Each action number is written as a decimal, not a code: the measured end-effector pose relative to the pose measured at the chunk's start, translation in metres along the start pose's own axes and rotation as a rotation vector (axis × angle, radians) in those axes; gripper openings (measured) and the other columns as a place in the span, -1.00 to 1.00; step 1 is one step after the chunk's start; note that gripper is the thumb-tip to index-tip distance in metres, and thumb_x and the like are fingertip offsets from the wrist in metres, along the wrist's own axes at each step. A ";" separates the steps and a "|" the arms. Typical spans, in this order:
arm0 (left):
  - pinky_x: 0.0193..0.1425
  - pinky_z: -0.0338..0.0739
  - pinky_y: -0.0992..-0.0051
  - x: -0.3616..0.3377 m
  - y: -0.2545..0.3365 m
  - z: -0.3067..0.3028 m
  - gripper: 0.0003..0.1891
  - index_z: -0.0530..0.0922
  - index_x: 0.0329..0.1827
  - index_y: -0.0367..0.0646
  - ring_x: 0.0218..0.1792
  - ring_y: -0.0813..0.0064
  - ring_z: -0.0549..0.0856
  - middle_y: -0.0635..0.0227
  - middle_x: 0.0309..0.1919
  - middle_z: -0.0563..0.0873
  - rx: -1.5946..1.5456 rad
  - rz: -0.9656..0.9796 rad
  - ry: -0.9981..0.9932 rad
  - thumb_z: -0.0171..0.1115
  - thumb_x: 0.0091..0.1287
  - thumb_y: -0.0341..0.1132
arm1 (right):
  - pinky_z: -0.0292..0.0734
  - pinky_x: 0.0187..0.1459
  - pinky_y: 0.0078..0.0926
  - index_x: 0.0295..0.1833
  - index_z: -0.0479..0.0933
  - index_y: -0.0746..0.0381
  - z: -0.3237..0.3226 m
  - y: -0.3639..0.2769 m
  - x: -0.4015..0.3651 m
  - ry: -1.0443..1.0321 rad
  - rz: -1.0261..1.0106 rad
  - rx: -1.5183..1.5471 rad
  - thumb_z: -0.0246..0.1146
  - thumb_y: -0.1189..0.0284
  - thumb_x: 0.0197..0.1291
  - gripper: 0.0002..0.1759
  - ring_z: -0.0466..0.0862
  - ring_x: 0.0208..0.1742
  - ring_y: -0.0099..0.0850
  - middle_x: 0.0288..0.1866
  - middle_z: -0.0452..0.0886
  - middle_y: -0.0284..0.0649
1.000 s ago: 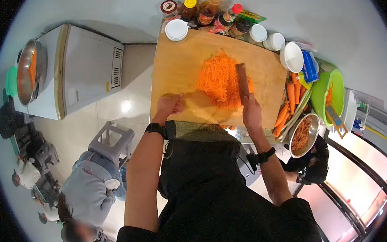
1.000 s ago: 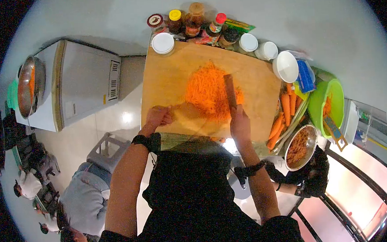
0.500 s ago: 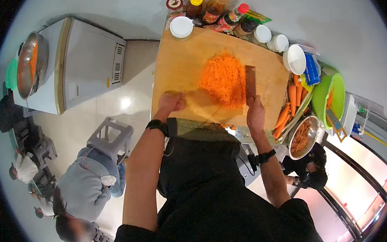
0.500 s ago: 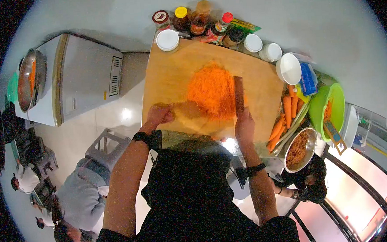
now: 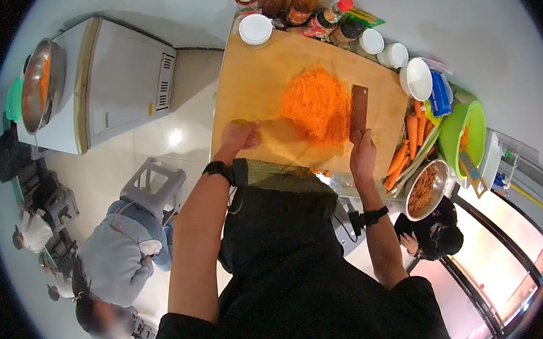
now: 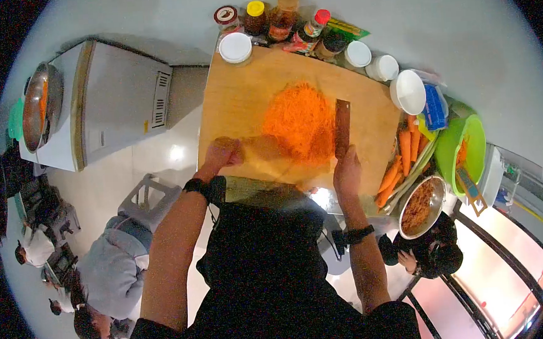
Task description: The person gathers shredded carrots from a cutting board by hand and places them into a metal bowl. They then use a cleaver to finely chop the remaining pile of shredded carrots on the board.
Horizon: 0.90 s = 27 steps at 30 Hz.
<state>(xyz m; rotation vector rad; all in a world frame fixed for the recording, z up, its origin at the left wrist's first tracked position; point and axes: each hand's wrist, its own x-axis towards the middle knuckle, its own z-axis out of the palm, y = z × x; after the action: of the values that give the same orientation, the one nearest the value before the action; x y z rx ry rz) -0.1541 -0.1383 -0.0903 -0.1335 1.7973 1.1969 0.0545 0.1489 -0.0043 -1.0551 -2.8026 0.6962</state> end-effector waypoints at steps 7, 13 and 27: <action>-0.60 0.56 0.47 -0.004 0.003 0.000 -0.61 0.61 -0.53 -0.24 -0.66 0.48 0.63 0.25 -0.64 0.66 -0.182 -0.199 -0.010 0.45 0.21 -0.07 | 0.45 -0.30 0.12 -0.05 0.31 0.36 -0.003 -0.034 -0.004 -0.064 0.073 0.030 0.01 0.49 0.40 -0.86 0.58 -0.23 0.26 -0.30 0.57 0.28; -0.62 0.54 0.49 0.013 -0.001 -0.001 -0.61 0.62 -0.54 -0.24 -0.67 0.49 0.62 0.25 -0.65 0.65 -0.102 -0.210 0.031 0.44 0.22 -0.07 | 0.45 -0.32 0.14 -0.08 0.26 0.35 0.018 -0.054 0.005 -0.154 -0.024 0.001 0.00 0.49 0.42 -0.87 0.56 -0.22 0.31 -0.21 0.52 0.30; -0.66 0.53 0.48 0.006 0.000 0.004 -0.62 0.55 -0.38 -0.16 -0.65 0.49 0.66 0.25 -0.61 0.67 -0.083 -0.245 -0.039 0.36 0.30 0.00 | 0.56 -0.35 0.13 0.03 0.24 0.33 0.028 -0.065 -0.004 -0.252 0.075 -0.033 0.03 0.55 0.31 -0.78 0.62 -0.28 0.23 -0.15 0.53 0.26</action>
<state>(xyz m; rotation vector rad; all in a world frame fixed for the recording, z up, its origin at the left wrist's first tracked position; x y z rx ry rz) -0.1549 -0.1330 -0.0947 -0.3658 1.6440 1.0905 0.0120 0.0925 -0.0003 -1.1586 -3.0065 0.8494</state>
